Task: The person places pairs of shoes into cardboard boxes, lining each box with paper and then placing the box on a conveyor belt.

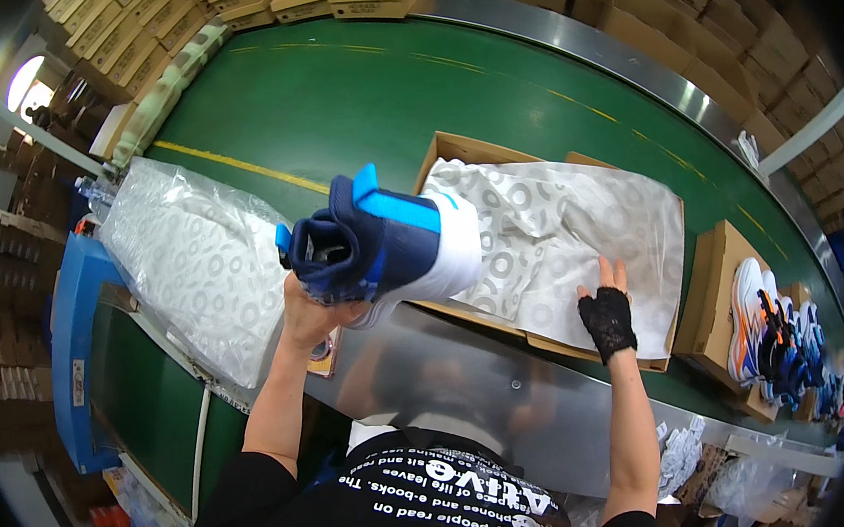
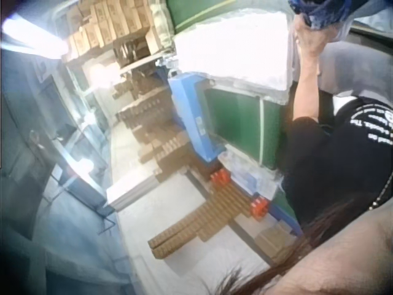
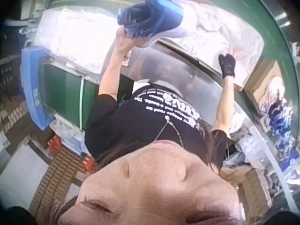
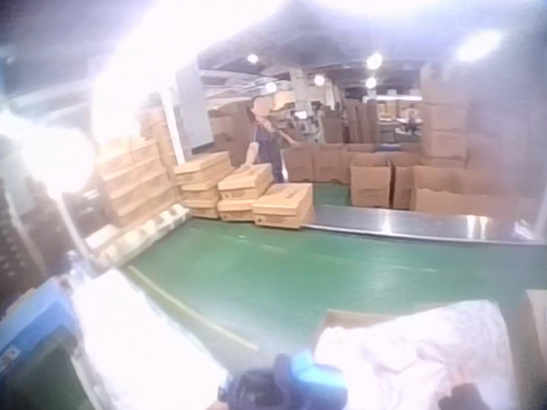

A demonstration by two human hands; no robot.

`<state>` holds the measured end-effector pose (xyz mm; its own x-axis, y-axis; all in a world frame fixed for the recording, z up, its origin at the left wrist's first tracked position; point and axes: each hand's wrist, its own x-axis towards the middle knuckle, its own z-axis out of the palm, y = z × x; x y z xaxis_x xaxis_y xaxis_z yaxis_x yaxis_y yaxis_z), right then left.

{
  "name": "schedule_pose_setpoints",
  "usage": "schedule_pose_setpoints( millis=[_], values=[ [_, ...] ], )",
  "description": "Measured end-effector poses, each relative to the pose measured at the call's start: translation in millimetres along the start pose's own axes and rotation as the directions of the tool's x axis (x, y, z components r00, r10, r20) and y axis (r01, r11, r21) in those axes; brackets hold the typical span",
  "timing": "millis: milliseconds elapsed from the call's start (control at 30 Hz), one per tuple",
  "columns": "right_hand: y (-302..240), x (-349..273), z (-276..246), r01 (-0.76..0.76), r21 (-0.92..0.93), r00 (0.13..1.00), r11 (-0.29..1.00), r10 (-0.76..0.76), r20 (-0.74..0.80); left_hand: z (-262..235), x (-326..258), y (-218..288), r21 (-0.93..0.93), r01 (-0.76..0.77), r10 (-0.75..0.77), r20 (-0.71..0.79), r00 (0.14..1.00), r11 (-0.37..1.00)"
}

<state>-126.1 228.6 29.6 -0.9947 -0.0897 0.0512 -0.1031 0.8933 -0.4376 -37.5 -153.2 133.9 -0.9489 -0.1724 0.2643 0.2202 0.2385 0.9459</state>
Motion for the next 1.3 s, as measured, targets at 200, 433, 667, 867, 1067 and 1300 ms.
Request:
schedule_pose_setpoints(
  millis=[200, 433, 667, 867, 1067, 1300],
  values=[
    [-57, -66, -35, 0.337, 0.12, 0.914, 0.934, -0.293, -0.282, 64, 44, -41, -0.431, 0.417, -0.39, 0.154, 0.908, 0.8],
    [-40, -137, -2, -0.113, 0.647, 0.923, 0.754, -0.161, 0.35, 202, 66, -138, -0.386, 0.853, -0.694, 0.505, 0.514, 0.35],
    [-15, -85, 16, -0.411, 0.909, 0.743, -0.066, 0.554, 0.376, 227, 58, -107, -0.208, 0.92, -0.622, 0.684, 0.38, 0.333],
    [-57, -49, 26, 0.026, 0.095, 0.959, 0.995, 0.002, -0.285, 128, 54, -97, -0.475, 0.443, -0.492, 0.023, 0.87, 0.761],
    [-72, -42, 71, 0.295, -0.401, 0.872, 0.867, -0.416, -0.259, 107, 37, -141, 0.292, 0.354, -0.355, -0.049, 0.933, 0.889],
    [-81, -38, 35, 0.309, -0.35, 0.932, 0.884, -0.355, -0.074, 82, 66, -127, -0.064, 0.794, -0.738, 0.331, 0.589, 0.605]
  ],
)
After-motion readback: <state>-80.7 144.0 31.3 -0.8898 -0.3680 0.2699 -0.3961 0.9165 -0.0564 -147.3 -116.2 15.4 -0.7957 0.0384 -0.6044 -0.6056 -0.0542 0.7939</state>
